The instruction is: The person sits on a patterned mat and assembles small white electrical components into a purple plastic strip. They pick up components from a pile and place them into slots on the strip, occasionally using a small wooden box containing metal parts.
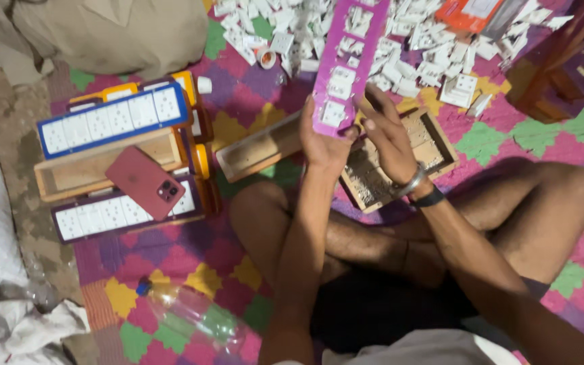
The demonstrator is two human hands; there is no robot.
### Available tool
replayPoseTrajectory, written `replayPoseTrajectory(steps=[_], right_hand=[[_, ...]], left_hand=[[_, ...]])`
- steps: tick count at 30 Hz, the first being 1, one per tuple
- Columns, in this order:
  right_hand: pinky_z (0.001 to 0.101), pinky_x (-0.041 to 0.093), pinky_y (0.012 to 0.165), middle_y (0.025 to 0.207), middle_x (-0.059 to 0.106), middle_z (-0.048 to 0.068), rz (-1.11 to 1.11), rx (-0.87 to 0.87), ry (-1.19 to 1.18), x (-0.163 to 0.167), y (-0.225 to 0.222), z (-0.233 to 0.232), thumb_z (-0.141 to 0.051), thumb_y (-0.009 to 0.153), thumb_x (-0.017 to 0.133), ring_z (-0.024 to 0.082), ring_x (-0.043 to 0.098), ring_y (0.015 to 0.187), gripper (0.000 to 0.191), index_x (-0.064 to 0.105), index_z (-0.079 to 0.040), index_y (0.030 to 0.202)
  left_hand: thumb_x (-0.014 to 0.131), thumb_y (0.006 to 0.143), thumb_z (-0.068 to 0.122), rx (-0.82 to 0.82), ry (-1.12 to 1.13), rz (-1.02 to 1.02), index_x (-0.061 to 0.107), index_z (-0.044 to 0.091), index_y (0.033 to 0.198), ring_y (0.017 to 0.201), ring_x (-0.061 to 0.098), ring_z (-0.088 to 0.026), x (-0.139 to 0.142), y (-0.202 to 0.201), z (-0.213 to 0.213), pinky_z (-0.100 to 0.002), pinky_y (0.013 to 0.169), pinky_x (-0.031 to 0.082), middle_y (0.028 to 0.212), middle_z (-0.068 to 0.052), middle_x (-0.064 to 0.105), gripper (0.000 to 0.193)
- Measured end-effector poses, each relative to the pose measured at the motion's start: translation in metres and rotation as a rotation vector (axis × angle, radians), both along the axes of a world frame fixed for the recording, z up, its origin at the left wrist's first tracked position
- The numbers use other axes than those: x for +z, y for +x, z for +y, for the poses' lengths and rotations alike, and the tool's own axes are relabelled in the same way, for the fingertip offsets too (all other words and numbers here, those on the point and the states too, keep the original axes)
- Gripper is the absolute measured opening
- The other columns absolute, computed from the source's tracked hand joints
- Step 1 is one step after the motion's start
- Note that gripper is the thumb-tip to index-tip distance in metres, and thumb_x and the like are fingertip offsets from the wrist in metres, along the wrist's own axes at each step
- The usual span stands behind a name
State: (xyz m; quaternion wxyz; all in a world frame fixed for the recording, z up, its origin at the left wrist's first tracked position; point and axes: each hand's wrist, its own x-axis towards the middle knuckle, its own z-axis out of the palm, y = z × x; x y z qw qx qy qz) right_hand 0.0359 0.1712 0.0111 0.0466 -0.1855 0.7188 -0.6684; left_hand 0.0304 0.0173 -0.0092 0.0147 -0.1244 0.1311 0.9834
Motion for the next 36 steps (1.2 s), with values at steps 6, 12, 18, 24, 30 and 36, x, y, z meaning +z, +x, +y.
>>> replayPoseTrajectory(steps=[6,12,18,24,30,36], right_hand=[[0.0444,0.054,0.074,0.092,0.069,0.016,0.159,-0.300,0.783,-0.017,-0.001,0.065,-0.025,0.098,0.072,0.033,0.067,0.082,0.024,0.072,-0.001,0.097],[0.0515,0.056,0.065,0.089,0.072,0.017,0.205,0.042,1.121,-0.035,0.017,0.103,-0.023,0.076,0.071,0.040,0.069,0.077,0.024,0.074,-0.016,0.099],[0.0537,0.055,0.063,0.088,0.073,0.015,0.266,-0.008,1.083,-0.052,0.024,0.093,-0.032,0.091,0.065,0.041,0.069,0.073,0.020,0.071,-0.014,0.096],[0.0551,0.055,0.067,0.085,0.072,0.018,0.178,-0.043,1.128,-0.065,0.020,0.096,-0.030,0.089,0.065,0.042,0.069,0.075,0.020,0.070,-0.013,0.097],[0.0535,0.055,0.071,0.086,0.072,0.020,0.061,0.001,1.095,-0.087,0.006,0.110,-0.028,0.082,0.068,0.043,0.070,0.079,0.021,0.071,-0.012,0.096],[0.0508,0.056,0.076,0.085,0.075,0.018,-0.030,0.099,1.143,-0.097,-0.007,0.122,-0.028,0.086,0.067,0.039,0.071,0.081,0.017,0.075,-0.014,0.090]], left_hand=[[0.052,0.098,0.056,0.029,-0.145,-0.040,0.059,0.011,0.124,0.087,0.066,-0.019,0.013,-0.002,-0.009,-0.031,0.055,0.043,0.104,-0.006,0.069,0.052],[0.052,0.101,0.059,0.026,-0.265,-0.017,0.060,0.009,0.127,0.083,0.062,-0.017,0.020,-0.003,-0.006,-0.031,0.056,0.046,0.103,-0.010,0.069,0.057],[0.050,0.099,0.058,0.021,-0.279,-0.038,0.057,0.011,0.130,0.091,0.065,-0.018,0.016,-0.004,-0.005,-0.029,0.054,0.044,0.108,-0.008,0.068,0.057],[0.050,0.099,0.061,0.026,-0.324,-0.056,0.057,0.009,0.129,0.090,0.065,-0.019,0.016,-0.005,-0.006,-0.029,0.056,0.044,0.108,-0.010,0.069,0.061],[0.052,0.099,0.058,0.045,-0.317,-0.082,0.058,0.009,0.128,0.082,0.063,-0.017,0.017,-0.003,-0.007,-0.030,0.055,0.045,0.105,-0.010,0.068,0.057],[0.049,0.098,0.057,0.024,-0.324,-0.079,0.058,0.007,0.126,0.083,0.067,-0.018,0.022,-0.004,-0.007,-0.030,0.054,0.045,0.103,-0.012,0.069,0.057]])
